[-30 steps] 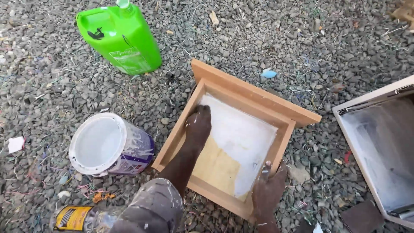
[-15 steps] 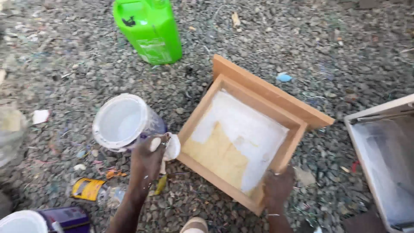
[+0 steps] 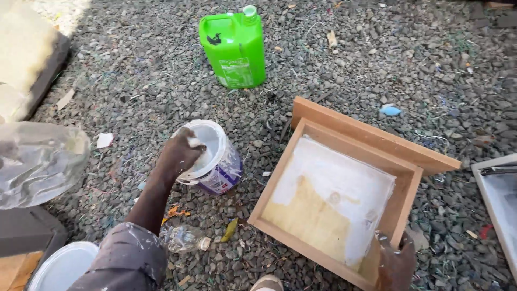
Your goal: A person applies white paint to the interior and exterior surfaces of a wooden drawer using a cloth applicator while working on the ground.
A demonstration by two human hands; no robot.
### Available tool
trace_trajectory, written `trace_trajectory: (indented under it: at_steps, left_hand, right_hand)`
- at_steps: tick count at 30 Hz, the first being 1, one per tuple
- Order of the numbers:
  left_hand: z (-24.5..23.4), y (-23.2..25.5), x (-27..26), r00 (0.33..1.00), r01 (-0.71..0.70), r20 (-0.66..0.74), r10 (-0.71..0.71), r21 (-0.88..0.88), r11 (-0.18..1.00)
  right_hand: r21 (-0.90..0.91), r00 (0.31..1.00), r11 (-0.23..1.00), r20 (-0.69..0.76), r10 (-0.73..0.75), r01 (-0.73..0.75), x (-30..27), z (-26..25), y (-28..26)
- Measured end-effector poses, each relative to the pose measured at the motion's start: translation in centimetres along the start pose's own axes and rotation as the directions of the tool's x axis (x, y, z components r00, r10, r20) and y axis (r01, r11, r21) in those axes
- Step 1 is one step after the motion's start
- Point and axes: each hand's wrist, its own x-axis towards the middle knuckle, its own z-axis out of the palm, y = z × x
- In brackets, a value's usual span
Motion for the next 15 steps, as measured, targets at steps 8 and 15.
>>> trace_trajectory:
  at_steps: [8, 15]
  left_hand:
    - [3.9, -8.0, 5.8, 0.987, -0.153, 0.034, 0.155, 0.457, 0.876]
    - [3.9, -8.8, 8.4, 0.991, -0.131, 0.034, 0.127, 0.305, 0.943]
  right_hand:
    - [-0.166, 0.996, 0.985, 0.079, 0.049, -0.035, -2.1, -1.0, 0.2]
    - [0.057, 0.992, 0.994, 0.091, 0.092, -0.098, -2.6, -1.1, 0.0]
